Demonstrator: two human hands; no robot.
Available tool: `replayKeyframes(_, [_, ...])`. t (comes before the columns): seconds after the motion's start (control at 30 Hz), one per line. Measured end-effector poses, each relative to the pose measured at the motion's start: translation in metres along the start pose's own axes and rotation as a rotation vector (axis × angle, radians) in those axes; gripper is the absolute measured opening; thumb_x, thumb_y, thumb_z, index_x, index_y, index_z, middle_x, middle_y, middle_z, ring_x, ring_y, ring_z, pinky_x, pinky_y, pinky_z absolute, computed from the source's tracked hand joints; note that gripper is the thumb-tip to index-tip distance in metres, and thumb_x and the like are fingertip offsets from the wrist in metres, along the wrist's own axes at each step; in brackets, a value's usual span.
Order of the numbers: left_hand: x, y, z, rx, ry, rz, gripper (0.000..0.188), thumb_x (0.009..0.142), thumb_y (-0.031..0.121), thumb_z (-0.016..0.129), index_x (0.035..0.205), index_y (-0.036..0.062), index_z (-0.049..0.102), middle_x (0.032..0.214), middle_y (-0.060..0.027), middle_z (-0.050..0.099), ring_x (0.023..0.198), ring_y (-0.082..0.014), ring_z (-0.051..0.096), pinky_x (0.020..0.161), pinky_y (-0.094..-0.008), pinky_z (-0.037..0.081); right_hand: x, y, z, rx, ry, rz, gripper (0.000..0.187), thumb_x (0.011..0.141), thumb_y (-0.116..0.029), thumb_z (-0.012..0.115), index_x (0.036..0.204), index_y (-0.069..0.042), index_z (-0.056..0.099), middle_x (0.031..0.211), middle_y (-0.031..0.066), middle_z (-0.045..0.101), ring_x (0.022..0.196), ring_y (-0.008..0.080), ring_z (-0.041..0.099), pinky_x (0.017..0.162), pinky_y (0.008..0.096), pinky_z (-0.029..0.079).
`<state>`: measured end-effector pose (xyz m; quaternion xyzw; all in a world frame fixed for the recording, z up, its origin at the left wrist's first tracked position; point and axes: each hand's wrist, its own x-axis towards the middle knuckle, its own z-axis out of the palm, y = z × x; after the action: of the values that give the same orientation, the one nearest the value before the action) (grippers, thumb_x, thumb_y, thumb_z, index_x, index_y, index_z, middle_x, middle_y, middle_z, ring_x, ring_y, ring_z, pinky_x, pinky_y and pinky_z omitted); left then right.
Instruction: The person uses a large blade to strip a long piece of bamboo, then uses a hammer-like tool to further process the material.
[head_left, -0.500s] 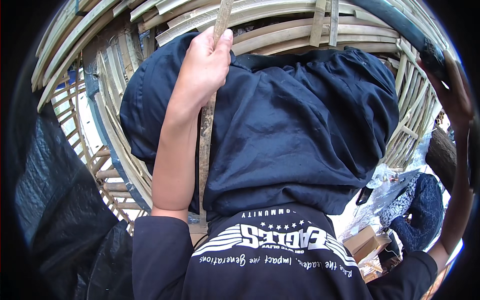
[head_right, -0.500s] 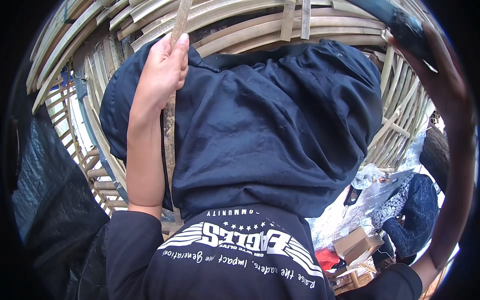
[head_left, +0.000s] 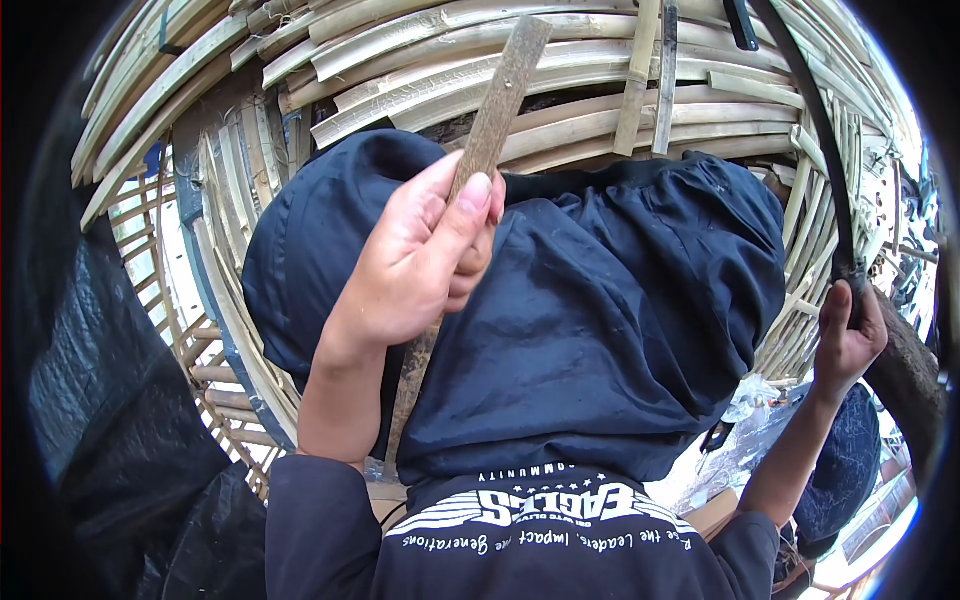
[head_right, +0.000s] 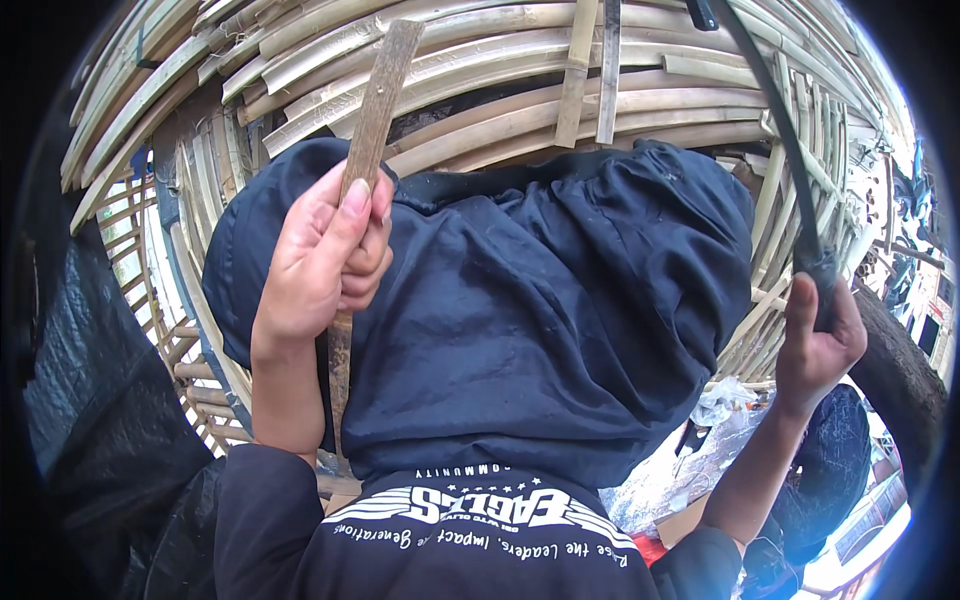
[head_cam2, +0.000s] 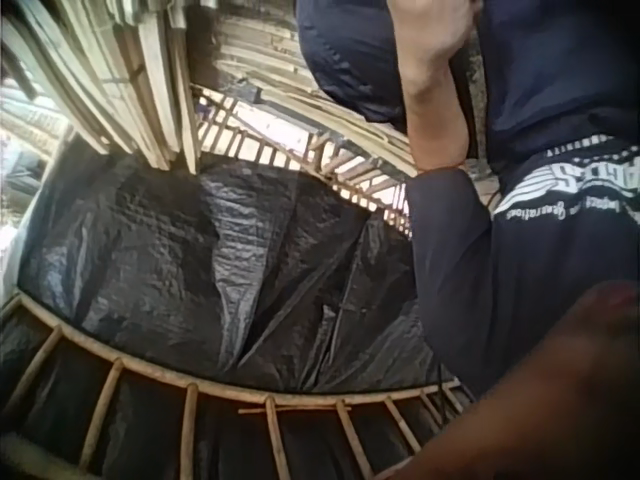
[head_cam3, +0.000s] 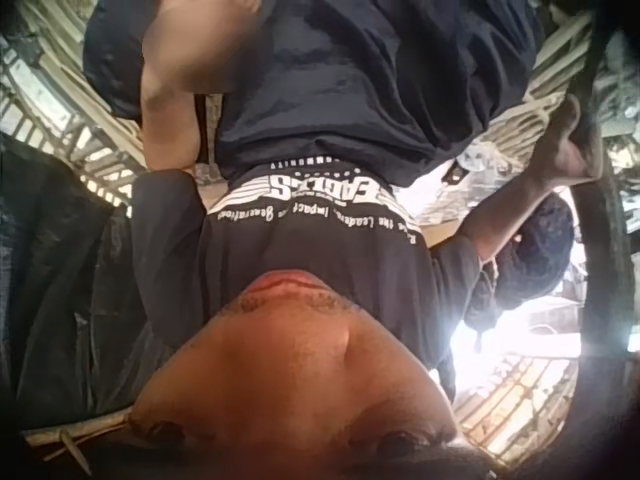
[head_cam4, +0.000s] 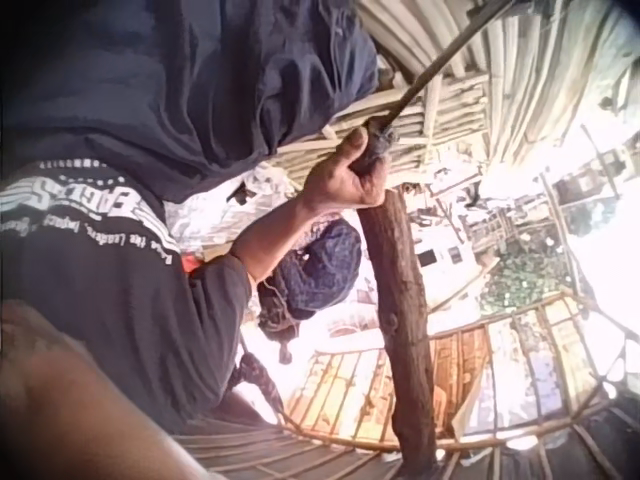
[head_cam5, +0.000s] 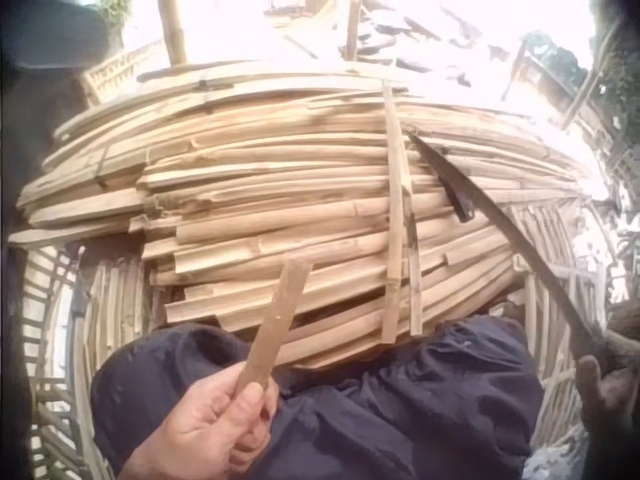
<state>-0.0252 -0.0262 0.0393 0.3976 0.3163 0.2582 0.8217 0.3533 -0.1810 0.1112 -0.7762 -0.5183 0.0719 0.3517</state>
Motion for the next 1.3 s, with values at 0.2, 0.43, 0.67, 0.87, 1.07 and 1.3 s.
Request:
replayKeyframes(0.2, [-0.01, 0.006, 0.016, -0.061, -0.105, -0.06, 0.029, 0.108, 0.032, 0.045, 0.1, 0.0042, 0.045, 0.06, 0.0067, 0.033, 0.046, -0.0007, 0.025, 0.04, -0.0193, 0.02, -0.003, -0.018, 0.01, -0.165, -0.143, -0.026, 0.04, 0.088, -0.036, 0.076, 0.084, 0.003, 0.065, 0.064, -0.001, 0.054, 0.061, 0.0081, 0.048, 0.059, 0.0245, 0.037])
replayKeyframes(0.43, [-0.021, 0.021, 0.021, 0.011, -0.209, -0.03, 0.026, 0.106, 0.025, 0.049, 0.098, 0.0001, 0.05, 0.062, 0.0033, 0.042, 0.051, -0.0041, 0.036, 0.046, -0.0224, 0.029, 0.0, -0.026, 0.024, -0.189, -0.137, -0.059, 0.053, 0.085, -0.049, 0.075, 0.074, -0.001, 0.057, 0.06, 0.0003, 0.045, 0.055, 0.0114, 0.042, 0.054, 0.0274, 0.033])
replayKeyframes(0.67, [-0.015, 0.016, 0.013, 0.024, -0.233, -0.053, 0.021, 0.107, 0.018, 0.046, 0.099, -0.0001, 0.052, 0.062, 0.0017, 0.047, 0.052, -0.0053, 0.04, 0.05, -0.0231, 0.035, -0.014, -0.036, 0.03, -0.161, -0.113, -0.089, 0.06, 0.08, -0.057, 0.077, 0.078, 0.002, 0.063, 0.064, 0.0037, 0.056, 0.056, 0.0146, 0.054, 0.056, 0.0278, 0.042])
replayKeyframes(0.87, [-0.01, 0.009, 0.013, -0.04, -0.162, -0.13, 0.022, 0.108, 0.018, 0.044, 0.097, 0.0004, 0.051, 0.06, 0.0021, 0.047, 0.051, -0.0037, 0.04, 0.049, -0.0224, 0.034, -0.009, -0.054, 0.033, -0.209, -0.156, -0.563, 0.063, 0.066, -0.052, 0.089, 0.083, 0.003, 0.065, 0.063, 0.0073, 0.059, 0.052, 0.0225, 0.058, 0.052, 0.0315, 0.046])
replayKeyframes(1.07, [-0.012, -0.002, 0.015, 0.082, -0.175, 0.022, 0.02, 0.106, 0.01, 0.045, 0.12, -0.0028, 0.052, 0.066, -0.0004, 0.047, 0.051, -0.0045, 0.038, 0.047, -0.0221, 0.031, -0.003, -0.086, 0.053, -0.277, -0.338, -0.724, 0.062, 0.061, -0.046, 0.094, 0.089, 0.001, 0.064, 0.063, 0.0051, 0.059, 0.053, 0.0208, 0.058, 0.053, 0.0311, 0.046])
replayKeyframes(1.3, [-0.014, -0.002, 0.017, 0.099, -0.202, -0.005, 0.032, 0.101, 0.002, 0.051, 0.132, -0.0036, 0.05, 0.076, -0.0027, 0.054, 0.06, -0.0077, 0.045, 0.057, -0.0258, 0.038, 0.008, -0.091, 0.053, -0.297, -0.335, -0.724, 0.062, 0.061, -0.046, 0.093, 0.092, -0.001, 0.065, 0.063, 0.0044, 0.057, 0.053, 0.0198, 0.056, 0.055, 0.0322, 0.046])
